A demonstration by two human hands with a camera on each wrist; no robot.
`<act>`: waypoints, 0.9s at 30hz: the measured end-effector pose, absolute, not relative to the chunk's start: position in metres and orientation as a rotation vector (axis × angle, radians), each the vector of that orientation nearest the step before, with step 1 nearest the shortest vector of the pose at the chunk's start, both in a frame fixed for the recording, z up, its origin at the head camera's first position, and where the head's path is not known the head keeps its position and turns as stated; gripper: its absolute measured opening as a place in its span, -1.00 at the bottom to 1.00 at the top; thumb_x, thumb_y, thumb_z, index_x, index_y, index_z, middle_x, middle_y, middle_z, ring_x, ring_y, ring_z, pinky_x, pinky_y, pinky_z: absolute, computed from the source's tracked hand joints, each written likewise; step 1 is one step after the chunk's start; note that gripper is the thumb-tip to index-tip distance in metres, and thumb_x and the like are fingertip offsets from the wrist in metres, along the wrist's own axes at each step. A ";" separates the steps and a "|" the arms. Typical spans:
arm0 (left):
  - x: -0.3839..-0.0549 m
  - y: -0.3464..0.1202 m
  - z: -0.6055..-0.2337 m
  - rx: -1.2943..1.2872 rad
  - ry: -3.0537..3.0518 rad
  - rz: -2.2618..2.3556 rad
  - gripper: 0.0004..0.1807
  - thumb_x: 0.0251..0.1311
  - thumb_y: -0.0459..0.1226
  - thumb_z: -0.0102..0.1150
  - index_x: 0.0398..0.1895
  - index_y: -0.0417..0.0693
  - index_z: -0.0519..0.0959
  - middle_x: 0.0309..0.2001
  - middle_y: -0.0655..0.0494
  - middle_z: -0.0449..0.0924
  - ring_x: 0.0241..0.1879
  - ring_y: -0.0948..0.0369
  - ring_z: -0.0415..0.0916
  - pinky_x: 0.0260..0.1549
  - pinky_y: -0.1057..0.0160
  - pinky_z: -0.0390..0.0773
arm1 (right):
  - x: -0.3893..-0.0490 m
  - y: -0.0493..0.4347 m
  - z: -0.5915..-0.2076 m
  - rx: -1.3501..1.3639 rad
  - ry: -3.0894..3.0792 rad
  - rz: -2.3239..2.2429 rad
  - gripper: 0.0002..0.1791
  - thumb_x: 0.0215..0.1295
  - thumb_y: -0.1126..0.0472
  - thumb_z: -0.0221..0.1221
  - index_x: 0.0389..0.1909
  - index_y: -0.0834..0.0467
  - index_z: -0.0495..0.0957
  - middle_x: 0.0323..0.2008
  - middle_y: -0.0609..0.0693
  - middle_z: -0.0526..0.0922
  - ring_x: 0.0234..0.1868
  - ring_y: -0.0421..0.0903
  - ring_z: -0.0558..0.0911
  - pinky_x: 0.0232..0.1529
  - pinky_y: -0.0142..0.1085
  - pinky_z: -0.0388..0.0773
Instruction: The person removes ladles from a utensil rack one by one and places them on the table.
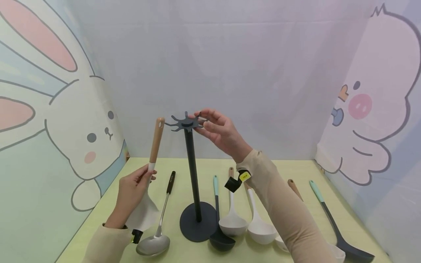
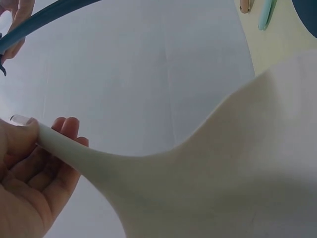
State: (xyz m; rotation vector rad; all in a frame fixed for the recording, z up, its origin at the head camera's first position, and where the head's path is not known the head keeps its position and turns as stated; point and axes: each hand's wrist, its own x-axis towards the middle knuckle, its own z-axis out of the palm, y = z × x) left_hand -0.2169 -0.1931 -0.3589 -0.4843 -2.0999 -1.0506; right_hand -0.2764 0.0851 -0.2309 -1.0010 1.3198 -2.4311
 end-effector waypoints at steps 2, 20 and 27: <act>-0.218 -0.196 -0.361 -0.460 -2.128 -1.062 -0.75 0.16 -0.62 0.21 -0.07 -0.53 0.62 -0.36 -0.18 0.73 -0.43 0.36 0.66 -0.41 0.66 0.46 | -0.277 0.085 -0.231 -1.005 1.307 -2.431 -0.33 -0.19 0.07 0.60 -0.04 0.19 0.52 0.05 0.10 0.55 0.17 -0.02 0.56 0.27 -0.09 0.38; -0.235 -0.216 -0.380 -0.201 -2.399 -1.141 -0.76 0.34 -0.46 0.15 0.00 -0.43 0.63 -0.30 -0.20 0.73 -0.38 0.02 0.71 -0.43 0.52 0.49 | -0.278 0.085 -0.233 -1.008 1.337 -2.430 -0.28 -0.20 0.05 0.60 -0.04 0.21 0.47 0.06 0.09 0.54 0.26 0.03 0.47 0.29 -0.08 0.36; -0.241 -0.226 -0.387 -0.093 -2.492 -1.216 -0.71 0.40 -0.43 0.08 0.09 -0.44 0.57 -0.21 -0.25 0.71 -0.34 0.01 0.71 -0.40 0.42 0.53 | -0.279 0.085 -0.234 -1.017 1.335 -2.431 -0.27 -0.20 0.04 0.60 -0.02 0.20 0.45 0.06 0.09 0.53 0.22 0.01 0.50 0.30 -0.06 0.35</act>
